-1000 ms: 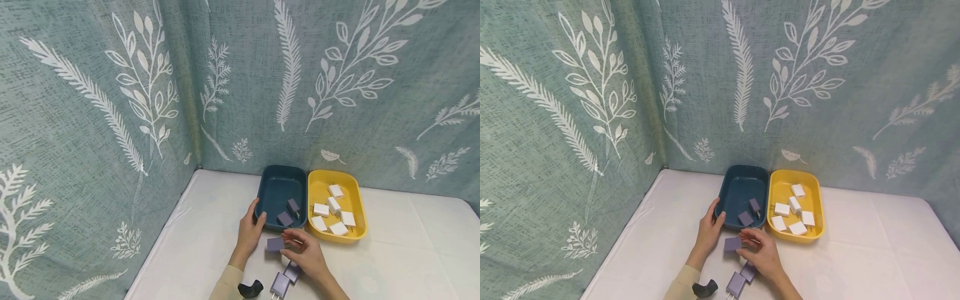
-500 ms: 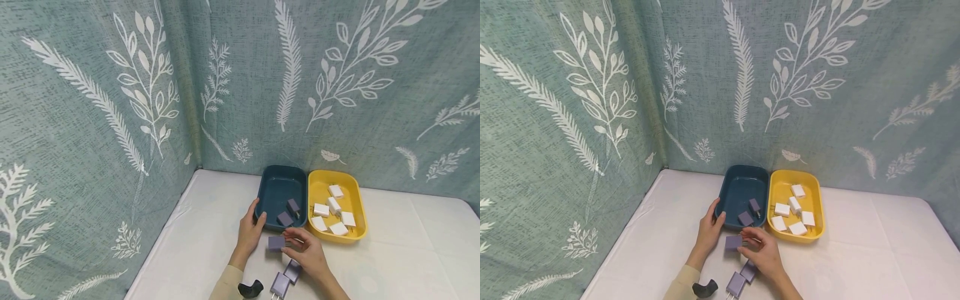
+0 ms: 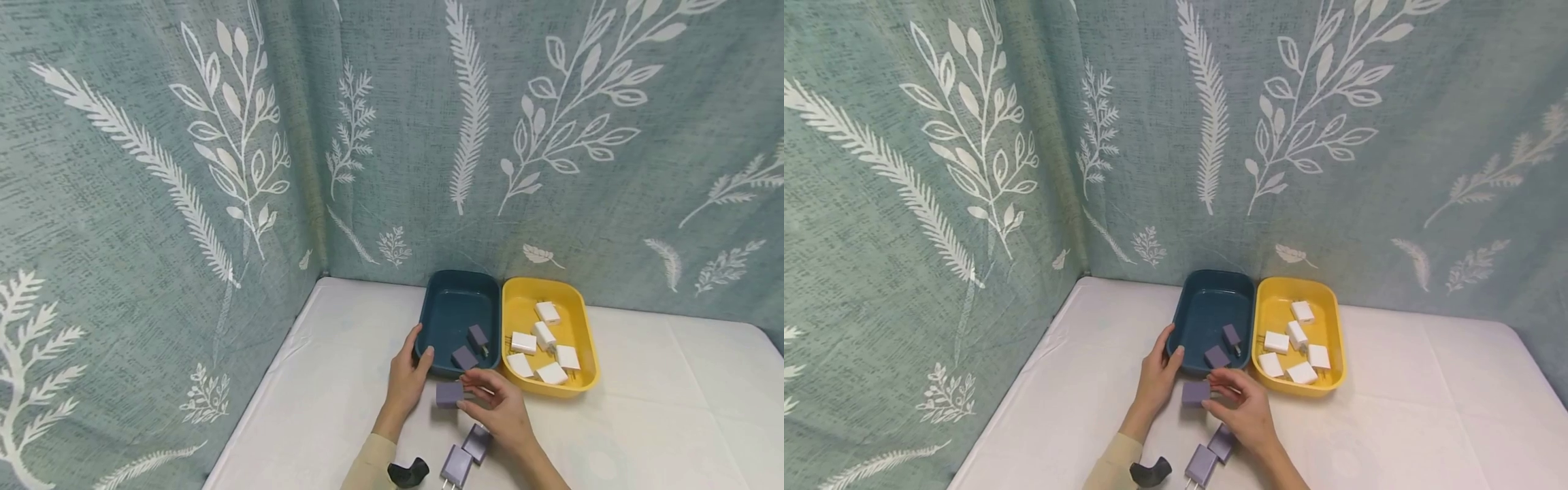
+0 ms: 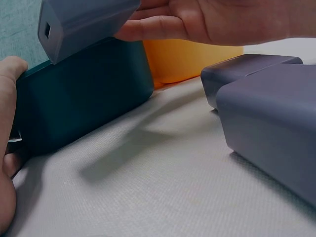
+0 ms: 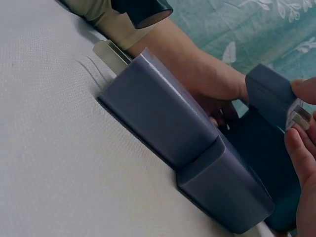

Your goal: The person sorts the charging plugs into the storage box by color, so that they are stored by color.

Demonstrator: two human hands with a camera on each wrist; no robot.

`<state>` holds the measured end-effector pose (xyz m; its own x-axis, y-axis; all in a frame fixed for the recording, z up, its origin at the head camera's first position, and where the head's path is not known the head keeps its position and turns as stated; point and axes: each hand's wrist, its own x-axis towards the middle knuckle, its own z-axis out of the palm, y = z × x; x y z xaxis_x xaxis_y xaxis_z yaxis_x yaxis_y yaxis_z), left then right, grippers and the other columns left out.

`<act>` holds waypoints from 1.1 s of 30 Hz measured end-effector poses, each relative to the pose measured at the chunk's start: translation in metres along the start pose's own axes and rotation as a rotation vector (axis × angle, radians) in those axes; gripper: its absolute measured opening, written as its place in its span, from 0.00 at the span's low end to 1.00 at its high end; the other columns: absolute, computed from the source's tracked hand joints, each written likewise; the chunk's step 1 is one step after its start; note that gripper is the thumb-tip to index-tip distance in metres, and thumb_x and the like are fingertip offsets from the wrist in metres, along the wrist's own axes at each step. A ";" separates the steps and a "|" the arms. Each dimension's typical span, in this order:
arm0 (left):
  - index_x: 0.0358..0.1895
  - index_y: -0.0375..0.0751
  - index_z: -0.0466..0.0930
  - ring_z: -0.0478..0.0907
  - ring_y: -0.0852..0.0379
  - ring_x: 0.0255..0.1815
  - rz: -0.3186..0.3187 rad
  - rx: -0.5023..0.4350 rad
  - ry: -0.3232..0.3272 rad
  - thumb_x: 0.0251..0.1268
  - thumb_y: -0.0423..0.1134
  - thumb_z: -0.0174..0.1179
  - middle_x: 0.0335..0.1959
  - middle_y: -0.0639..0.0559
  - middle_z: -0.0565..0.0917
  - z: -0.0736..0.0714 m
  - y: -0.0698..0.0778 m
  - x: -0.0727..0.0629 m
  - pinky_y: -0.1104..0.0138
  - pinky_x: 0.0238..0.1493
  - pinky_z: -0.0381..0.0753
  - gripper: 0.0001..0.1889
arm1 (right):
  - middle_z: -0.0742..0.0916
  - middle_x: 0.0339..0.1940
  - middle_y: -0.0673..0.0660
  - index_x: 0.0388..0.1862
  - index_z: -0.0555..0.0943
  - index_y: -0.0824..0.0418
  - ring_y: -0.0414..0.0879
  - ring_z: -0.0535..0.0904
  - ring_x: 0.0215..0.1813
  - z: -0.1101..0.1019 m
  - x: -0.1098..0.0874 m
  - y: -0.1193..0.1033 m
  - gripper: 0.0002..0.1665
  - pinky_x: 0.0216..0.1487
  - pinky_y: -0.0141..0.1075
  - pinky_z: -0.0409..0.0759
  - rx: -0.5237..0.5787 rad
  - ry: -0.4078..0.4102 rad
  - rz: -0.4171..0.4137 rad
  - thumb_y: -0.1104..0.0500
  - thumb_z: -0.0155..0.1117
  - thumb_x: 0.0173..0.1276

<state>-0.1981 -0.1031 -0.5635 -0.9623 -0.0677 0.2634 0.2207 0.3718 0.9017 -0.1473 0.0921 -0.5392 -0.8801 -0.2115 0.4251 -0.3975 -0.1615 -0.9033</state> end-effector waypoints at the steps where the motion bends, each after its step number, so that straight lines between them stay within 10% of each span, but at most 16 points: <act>1: 0.73 0.50 0.63 0.68 0.51 0.72 -0.001 -0.001 0.000 0.71 0.50 0.54 0.71 0.49 0.70 0.000 0.000 0.000 0.52 0.72 0.68 0.29 | 0.86 0.47 0.58 0.51 0.74 0.83 0.38 0.84 0.50 0.000 0.000 0.000 0.28 0.51 0.32 0.84 0.001 0.000 -0.001 0.79 0.70 0.49; 33: 0.73 0.51 0.62 0.67 0.51 0.72 -0.011 -0.013 -0.016 0.72 0.50 0.53 0.72 0.50 0.70 -0.001 0.000 -0.001 0.52 0.72 0.68 0.29 | 0.85 0.47 0.62 0.50 0.76 0.79 0.37 0.84 0.48 0.000 0.008 -0.013 0.29 0.51 0.32 0.84 -0.056 0.121 0.128 0.78 0.72 0.47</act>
<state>-0.1973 -0.1037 -0.5634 -0.9671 -0.0565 0.2481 0.2122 0.3595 0.9087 -0.1492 0.0924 -0.5241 -0.9480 -0.1085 0.2993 -0.2910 -0.0861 -0.9528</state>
